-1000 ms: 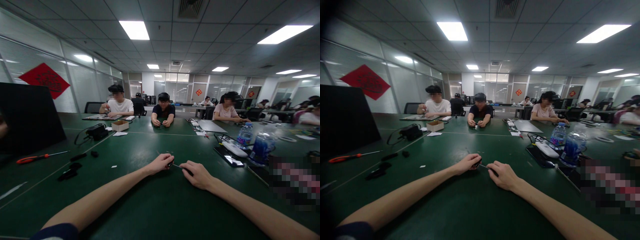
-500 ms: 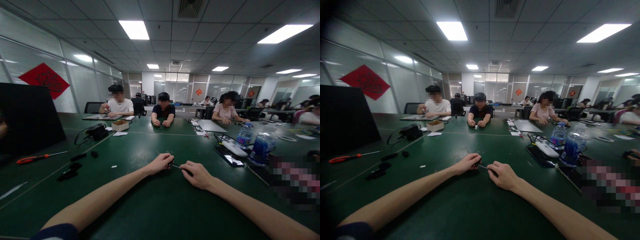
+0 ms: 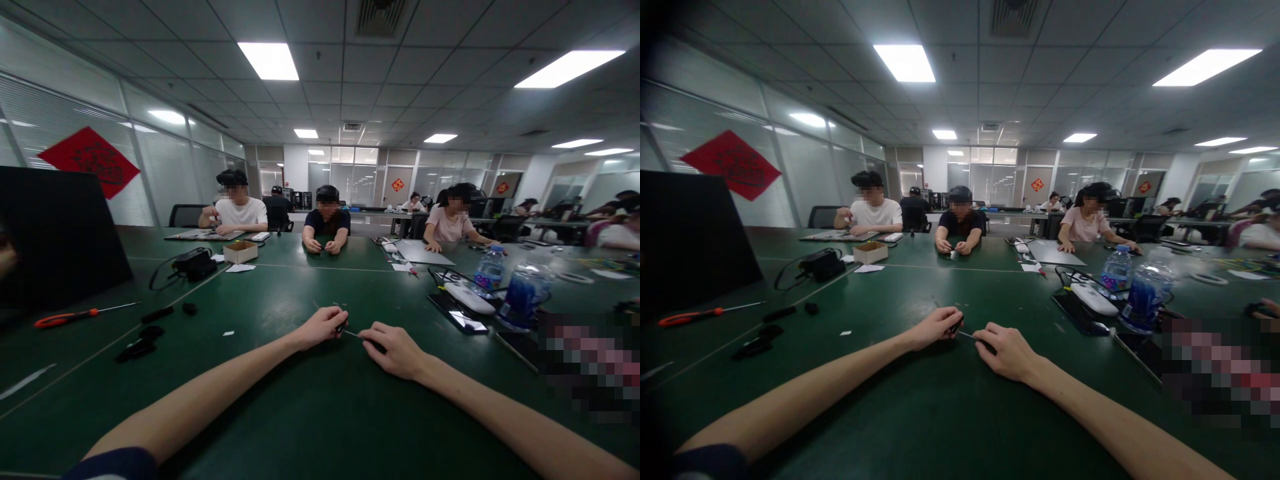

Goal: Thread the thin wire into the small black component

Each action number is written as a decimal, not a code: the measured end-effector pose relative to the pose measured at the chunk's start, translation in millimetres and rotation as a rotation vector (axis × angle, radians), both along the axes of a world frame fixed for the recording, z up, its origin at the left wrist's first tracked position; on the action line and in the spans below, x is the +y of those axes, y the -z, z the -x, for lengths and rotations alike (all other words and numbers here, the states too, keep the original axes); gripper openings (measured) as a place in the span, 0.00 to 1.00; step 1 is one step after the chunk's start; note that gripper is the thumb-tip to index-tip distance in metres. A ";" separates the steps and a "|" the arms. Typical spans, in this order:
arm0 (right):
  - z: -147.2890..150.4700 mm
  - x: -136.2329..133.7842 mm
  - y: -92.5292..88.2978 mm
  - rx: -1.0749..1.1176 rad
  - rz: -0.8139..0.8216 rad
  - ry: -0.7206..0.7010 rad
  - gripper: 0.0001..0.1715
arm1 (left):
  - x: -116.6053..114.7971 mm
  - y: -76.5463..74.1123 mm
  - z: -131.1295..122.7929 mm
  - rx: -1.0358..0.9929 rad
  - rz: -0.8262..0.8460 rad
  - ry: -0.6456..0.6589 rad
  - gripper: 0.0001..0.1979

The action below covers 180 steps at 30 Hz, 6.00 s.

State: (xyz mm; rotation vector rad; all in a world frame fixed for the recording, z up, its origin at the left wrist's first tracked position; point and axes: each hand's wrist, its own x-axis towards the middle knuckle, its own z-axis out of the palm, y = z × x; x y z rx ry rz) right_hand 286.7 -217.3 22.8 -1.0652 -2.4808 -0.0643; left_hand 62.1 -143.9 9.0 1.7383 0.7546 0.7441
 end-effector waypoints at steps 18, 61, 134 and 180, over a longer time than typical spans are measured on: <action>-0.2 -0.4 0.8 0.028 -0.017 0.027 0.16 | -1.6 -1.2 -2.1 -0.003 0.019 -0.026 0.24; 0.2 1.5 5.9 0.059 -0.047 0.110 0.16 | 0.4 1.0 -1.8 -0.030 0.031 -0.047 0.25; -0.7 3.2 5.3 0.072 0.065 0.140 0.15 | 6.2 6.2 -2.8 -0.046 0.028 -0.015 0.23; 0.5 0.7 2.3 0.059 0.095 0.153 0.15 | -0.6 -2.3 -0.8 0.005 0.014 -0.029 0.24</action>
